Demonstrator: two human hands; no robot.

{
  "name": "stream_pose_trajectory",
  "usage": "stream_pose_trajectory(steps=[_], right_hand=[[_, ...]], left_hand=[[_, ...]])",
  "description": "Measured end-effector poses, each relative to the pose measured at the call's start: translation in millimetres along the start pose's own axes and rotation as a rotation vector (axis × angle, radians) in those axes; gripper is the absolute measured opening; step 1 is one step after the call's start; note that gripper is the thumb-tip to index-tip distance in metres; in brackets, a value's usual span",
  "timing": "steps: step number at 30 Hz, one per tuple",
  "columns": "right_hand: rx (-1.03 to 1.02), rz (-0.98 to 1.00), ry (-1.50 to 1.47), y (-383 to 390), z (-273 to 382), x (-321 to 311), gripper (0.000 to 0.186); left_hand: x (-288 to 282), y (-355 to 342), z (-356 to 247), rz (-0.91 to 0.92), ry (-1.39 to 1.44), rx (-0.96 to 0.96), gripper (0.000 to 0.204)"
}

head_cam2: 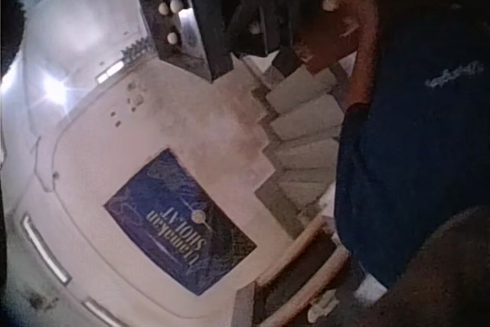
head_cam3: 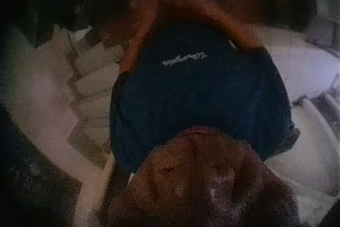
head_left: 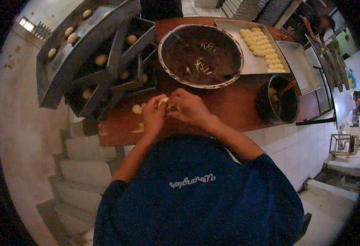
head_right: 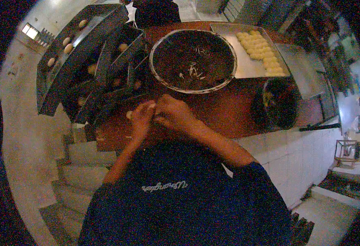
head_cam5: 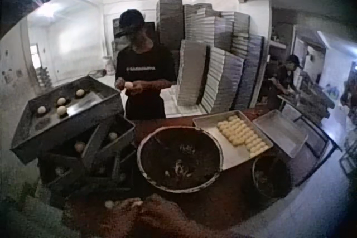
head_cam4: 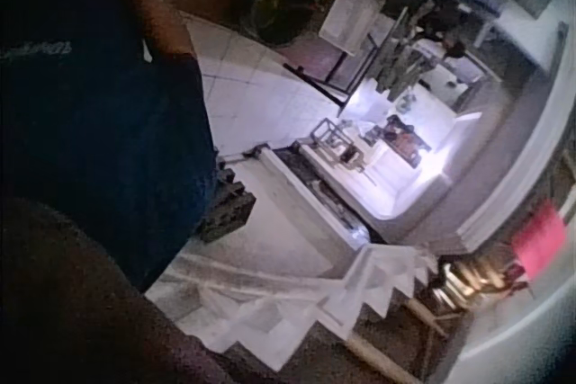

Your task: The person prepares dough balls by flattening them, adding a chocolate filling, and pinching the dough closed before placing them onto baking trays. The person also uses a brush to apply a liquid coating to the circular indentations in the baking trays.

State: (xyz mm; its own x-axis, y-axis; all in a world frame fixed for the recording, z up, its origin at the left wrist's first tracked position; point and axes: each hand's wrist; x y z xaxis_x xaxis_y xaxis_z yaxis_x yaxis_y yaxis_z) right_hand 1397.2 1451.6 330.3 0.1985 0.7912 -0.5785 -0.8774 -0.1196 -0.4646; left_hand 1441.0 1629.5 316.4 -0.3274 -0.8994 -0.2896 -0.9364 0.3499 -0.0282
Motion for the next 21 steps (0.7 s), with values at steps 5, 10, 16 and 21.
stream_pose_trajectory(steps=[5, 10, 16, 21], right_hand=[[0.142, -0.071, -0.22, -8.7, 9.9, -28.9, 0.02], [0.188, 0.139, -0.121, -13.5, 32.4, -41.1, 0.022], [0.116, -0.102, -0.188, 3.0, 21.3, -49.8, 0.03], [0.341, -0.144, -0.403, 17.4, 41.7, -33.4, 0.024]], left_hand=[[-26.1, 11.3, -55.7, 0.127, 0.964, -0.287, 0.049], [-18.6, -3.1, -22.0, 0.21, 0.466, -0.233, 0.064], [3.7, 13.7, -76.1, 0.097, 0.62, -0.017, 0.06], [35.6, -4.4, -61.2, 0.2, 0.716, -0.1, 0.035]])
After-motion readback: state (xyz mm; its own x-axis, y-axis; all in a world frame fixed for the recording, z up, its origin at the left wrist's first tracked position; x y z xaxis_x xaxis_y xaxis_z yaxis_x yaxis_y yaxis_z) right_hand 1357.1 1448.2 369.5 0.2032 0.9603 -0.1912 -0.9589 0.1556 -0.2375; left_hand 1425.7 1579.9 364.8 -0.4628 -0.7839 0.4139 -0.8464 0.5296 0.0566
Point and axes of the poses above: each hand's wrist, its own y-axis away from the middle knuckle, its own x-axis out of the palm, z = x × y, and after that the axes turned 4 degrees about x, right-handed
